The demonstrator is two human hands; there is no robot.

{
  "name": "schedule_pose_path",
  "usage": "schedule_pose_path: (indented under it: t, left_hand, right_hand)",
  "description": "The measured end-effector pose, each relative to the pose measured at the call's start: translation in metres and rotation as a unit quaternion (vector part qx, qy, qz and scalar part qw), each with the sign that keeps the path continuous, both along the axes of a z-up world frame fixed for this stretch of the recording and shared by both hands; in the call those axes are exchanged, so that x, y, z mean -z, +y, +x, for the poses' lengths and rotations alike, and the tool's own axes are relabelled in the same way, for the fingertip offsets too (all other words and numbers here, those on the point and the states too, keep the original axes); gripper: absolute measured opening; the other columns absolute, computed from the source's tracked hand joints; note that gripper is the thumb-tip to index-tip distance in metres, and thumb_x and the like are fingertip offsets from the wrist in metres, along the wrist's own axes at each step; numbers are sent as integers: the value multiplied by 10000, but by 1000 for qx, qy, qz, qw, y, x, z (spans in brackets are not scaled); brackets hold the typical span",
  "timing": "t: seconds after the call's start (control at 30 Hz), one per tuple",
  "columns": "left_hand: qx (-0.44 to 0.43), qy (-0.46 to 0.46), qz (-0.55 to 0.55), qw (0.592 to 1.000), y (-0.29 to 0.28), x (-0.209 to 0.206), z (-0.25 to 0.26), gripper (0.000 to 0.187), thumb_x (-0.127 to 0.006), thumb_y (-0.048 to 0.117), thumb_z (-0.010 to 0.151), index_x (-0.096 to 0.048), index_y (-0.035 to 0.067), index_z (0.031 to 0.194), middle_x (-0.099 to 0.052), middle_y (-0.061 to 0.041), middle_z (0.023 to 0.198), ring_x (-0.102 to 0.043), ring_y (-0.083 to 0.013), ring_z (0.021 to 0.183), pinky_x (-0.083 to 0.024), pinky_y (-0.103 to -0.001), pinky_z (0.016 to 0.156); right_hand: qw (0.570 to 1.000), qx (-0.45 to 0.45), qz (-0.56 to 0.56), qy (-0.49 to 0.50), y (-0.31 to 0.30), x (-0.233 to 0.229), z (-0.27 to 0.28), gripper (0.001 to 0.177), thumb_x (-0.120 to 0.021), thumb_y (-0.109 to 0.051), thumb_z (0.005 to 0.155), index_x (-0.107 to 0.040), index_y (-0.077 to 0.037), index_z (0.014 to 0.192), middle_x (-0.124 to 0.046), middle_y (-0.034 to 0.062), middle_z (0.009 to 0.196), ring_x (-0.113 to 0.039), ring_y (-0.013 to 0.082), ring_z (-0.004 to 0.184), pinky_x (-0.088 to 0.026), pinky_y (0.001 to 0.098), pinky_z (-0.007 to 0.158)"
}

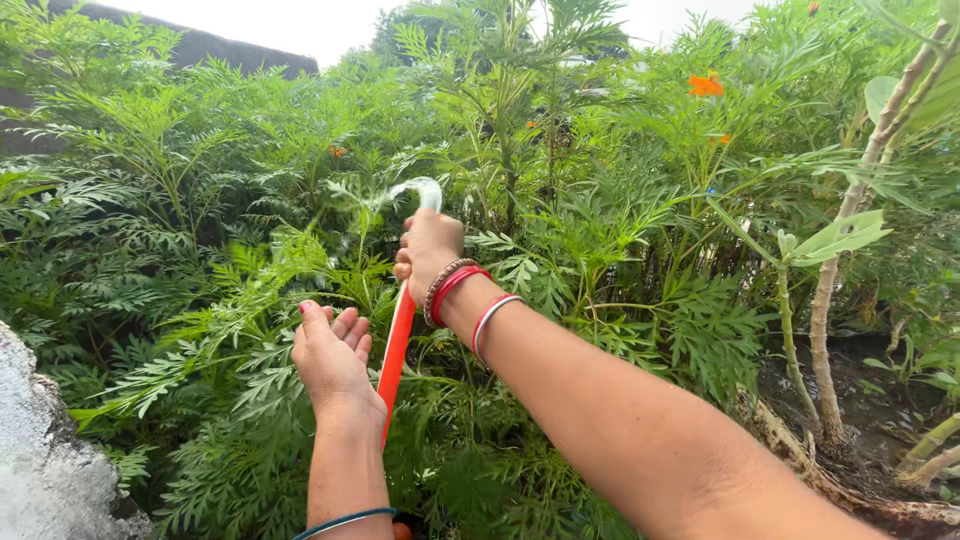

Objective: The person waters various potted plants on a rooftop garden using a hose, controlling the water flow by pinching the end of the hose and moving it between different pots.

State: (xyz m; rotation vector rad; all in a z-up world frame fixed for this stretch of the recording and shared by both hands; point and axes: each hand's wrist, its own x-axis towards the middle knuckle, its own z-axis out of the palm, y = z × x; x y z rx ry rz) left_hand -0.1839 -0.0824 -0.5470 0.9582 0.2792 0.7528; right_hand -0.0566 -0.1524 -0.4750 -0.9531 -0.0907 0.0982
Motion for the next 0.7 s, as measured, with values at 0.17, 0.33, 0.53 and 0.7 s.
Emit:
schedule_pose_path:
  t: [0.17, 0.33, 0.53, 0.7]
  left_hand:
    - [11, 0, -2, 1000, -5, -1, 3, 623, -360, 522, 1024, -469, 12, 1365, -632, -185, 1295, -650, -267, 1136, -483, -424, 1015]
    - [8, -9, 0, 1000, -4, -1, 8, 577, -369, 519, 1026, -494, 29, 1303, -654, -164, 1234, -661, -252, 1096, -504, -408, 974]
    - [19, -52, -15, 998, 0, -1, 7, 494, -402, 515, 1050, -506, 59, 1208, -635, -80, 1049, -618, -178, 924, -481, -349, 804]
    - [32, -70, -10, 997, 2, -2, 5, 496, -412, 509, 1037, -482, 50, 1212, -648, -126, 1074, -636, -216, 940, -493, -372, 825]
  right_hand:
    - [993, 118, -13, 28, -23, -3, -6, 192, -415, -221, 995, -485, -91, 872, -420, -3, 571, -394, 121, 408, -327, 303, 372]
    - [984, -170, -45, -16, -12, 0, 6, 155, -471, -185, 987, -528, -127, 855, -373, -77, 539, -284, 65, 369, -260, 262, 346]
    - [903, -412, -117, 26, 11, -11, -19, 126, -467, -183, 984, -514, -83, 924, -383, -84, 523, -281, 31, 375, -241, 221, 320]
    - [931, -358, -69, 32, 0, 4, -28, 130, -471, -194, 996, -500, -72, 961, -388, -67, 562, -303, 46, 410, -259, 231, 355]
